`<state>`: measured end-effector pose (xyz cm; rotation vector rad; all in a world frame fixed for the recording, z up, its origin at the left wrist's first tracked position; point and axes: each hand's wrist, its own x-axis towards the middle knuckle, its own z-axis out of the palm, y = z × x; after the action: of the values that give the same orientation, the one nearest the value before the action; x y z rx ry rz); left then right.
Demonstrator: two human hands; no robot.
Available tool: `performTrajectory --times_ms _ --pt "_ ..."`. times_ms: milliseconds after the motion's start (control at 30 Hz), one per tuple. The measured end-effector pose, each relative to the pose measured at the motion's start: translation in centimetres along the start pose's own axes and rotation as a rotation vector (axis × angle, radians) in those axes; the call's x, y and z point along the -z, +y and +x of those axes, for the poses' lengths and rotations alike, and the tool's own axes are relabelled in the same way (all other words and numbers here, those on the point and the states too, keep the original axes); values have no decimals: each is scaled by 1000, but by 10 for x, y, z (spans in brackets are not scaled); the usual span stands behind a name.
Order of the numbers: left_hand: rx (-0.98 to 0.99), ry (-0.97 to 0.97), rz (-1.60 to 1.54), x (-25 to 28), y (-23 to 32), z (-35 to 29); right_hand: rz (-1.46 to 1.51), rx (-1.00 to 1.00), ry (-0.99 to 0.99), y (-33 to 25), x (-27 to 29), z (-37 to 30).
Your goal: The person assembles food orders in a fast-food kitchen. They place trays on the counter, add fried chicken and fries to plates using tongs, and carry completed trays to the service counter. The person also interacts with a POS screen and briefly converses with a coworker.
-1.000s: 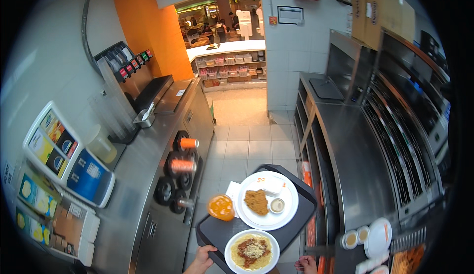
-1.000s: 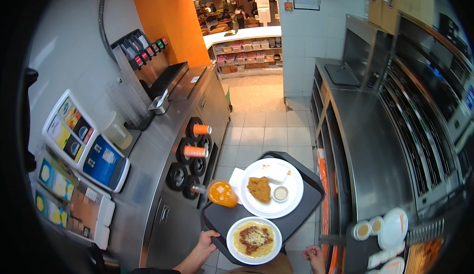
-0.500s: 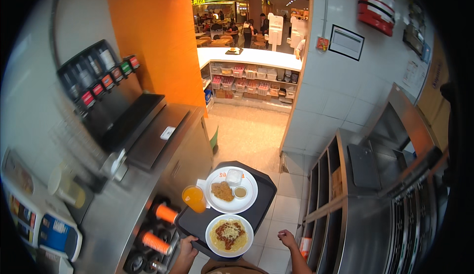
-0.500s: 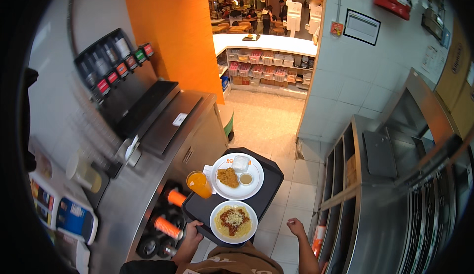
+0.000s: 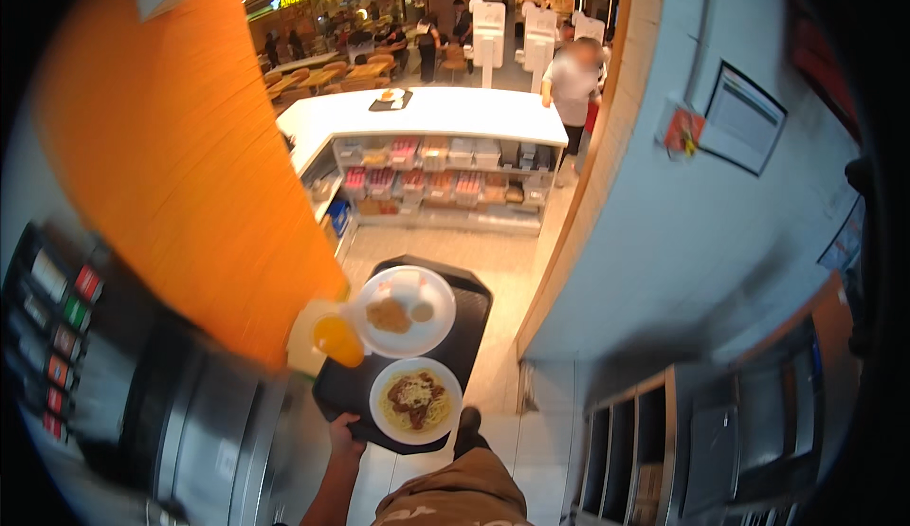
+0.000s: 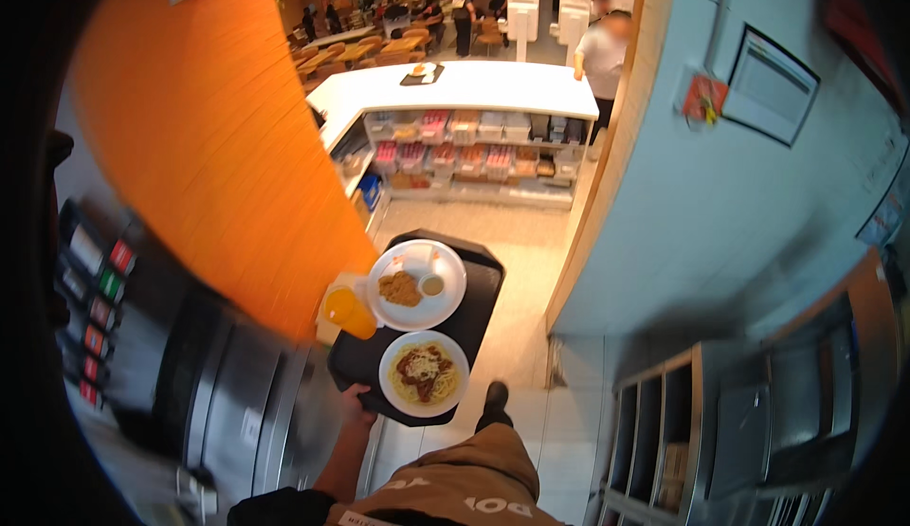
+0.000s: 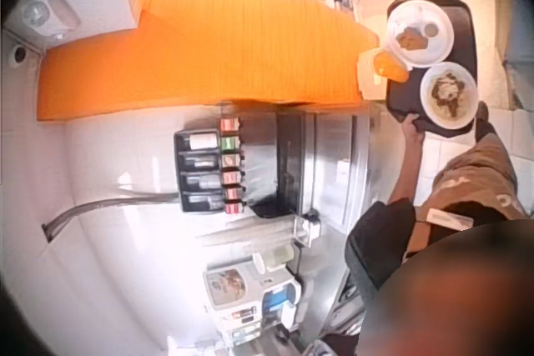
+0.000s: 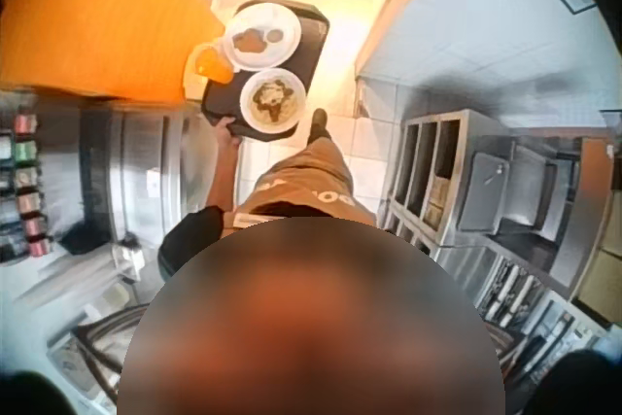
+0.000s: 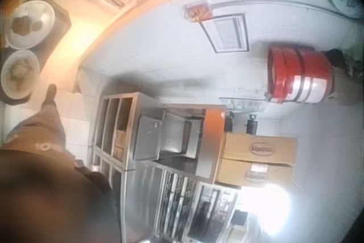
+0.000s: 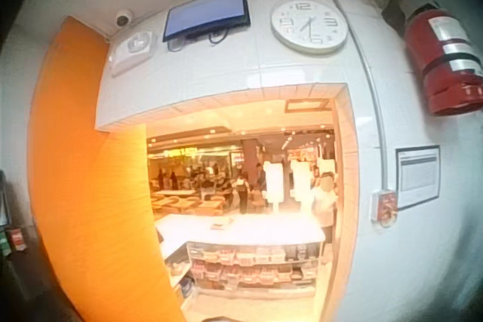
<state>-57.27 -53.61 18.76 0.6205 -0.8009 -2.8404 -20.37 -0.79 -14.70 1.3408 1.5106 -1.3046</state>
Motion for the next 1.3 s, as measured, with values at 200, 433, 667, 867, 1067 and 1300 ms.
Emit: performTrajectory --times_ms 200,433,667,867,1067,1300 --pt "40 230 -1 -105 -6 262 -69 495 133 -445 -61 31" --pt "-61 88 -13 -198 -33 600 65 955 -374 -916 -224 -22" --pt "-56 170 48 -298 -64 899 -2 991 -742 -1205 -367 -37" --pt "-77 135 -29 -344 -124 1124 254 884 -777 -1436 -439 52" --pt "-90 221 -22 -374 -175 1310 510 756 -803 -1599 -478 146" --pt "44 265 -50 -428 -205 1452 864 744 -629 -1751 -516 208"
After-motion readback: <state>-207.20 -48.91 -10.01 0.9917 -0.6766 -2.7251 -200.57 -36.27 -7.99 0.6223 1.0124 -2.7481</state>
